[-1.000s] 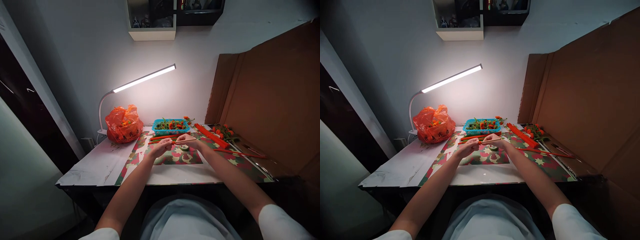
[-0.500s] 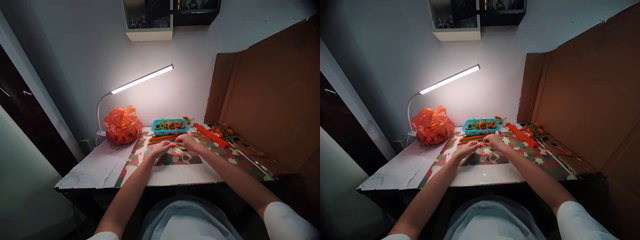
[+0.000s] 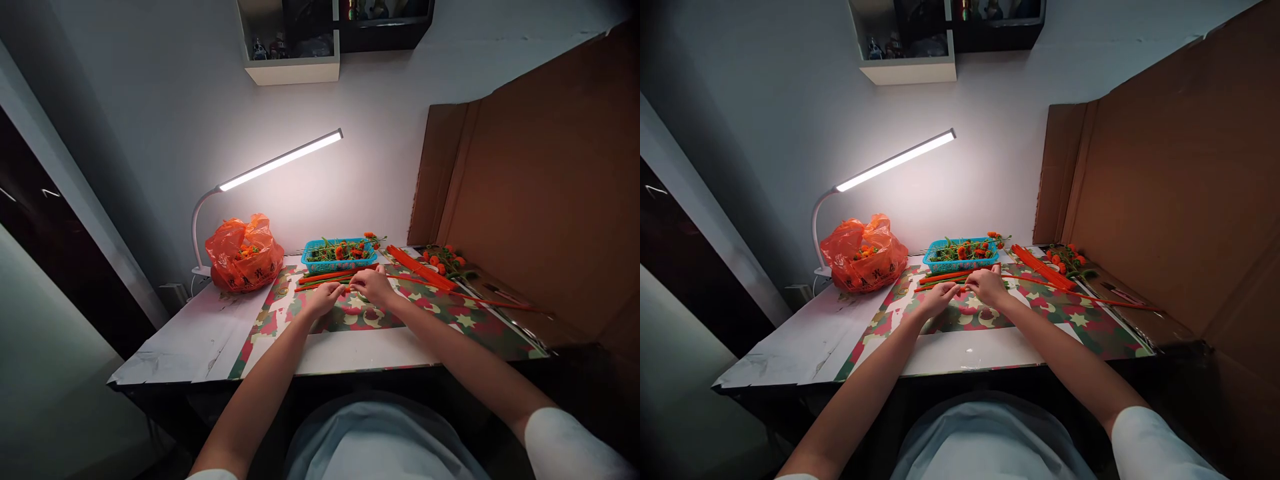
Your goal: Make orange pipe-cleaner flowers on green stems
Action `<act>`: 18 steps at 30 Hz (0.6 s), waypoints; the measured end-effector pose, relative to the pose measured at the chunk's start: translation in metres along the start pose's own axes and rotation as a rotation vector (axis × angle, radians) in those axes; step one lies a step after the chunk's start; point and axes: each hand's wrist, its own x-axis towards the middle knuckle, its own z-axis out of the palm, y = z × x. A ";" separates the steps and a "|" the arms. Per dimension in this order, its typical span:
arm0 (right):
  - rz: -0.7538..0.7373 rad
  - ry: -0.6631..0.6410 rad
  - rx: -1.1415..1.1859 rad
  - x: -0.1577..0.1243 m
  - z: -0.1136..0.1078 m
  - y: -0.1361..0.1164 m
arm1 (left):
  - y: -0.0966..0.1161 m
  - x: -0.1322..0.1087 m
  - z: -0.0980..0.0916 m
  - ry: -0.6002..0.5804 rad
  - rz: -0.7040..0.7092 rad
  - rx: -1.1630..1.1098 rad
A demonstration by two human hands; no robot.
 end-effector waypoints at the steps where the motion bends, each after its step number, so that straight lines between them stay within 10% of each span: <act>1: -0.013 0.027 -0.031 0.000 0.001 -0.001 | 0.000 0.000 0.001 0.030 0.007 0.035; 11: 0.023 0.246 -0.003 0.000 0.035 -0.009 | -0.002 -0.001 0.008 0.291 -0.040 0.121; 18: 0.090 0.344 0.370 -0.009 0.051 -0.008 | -0.009 0.005 0.013 0.371 -0.141 -0.207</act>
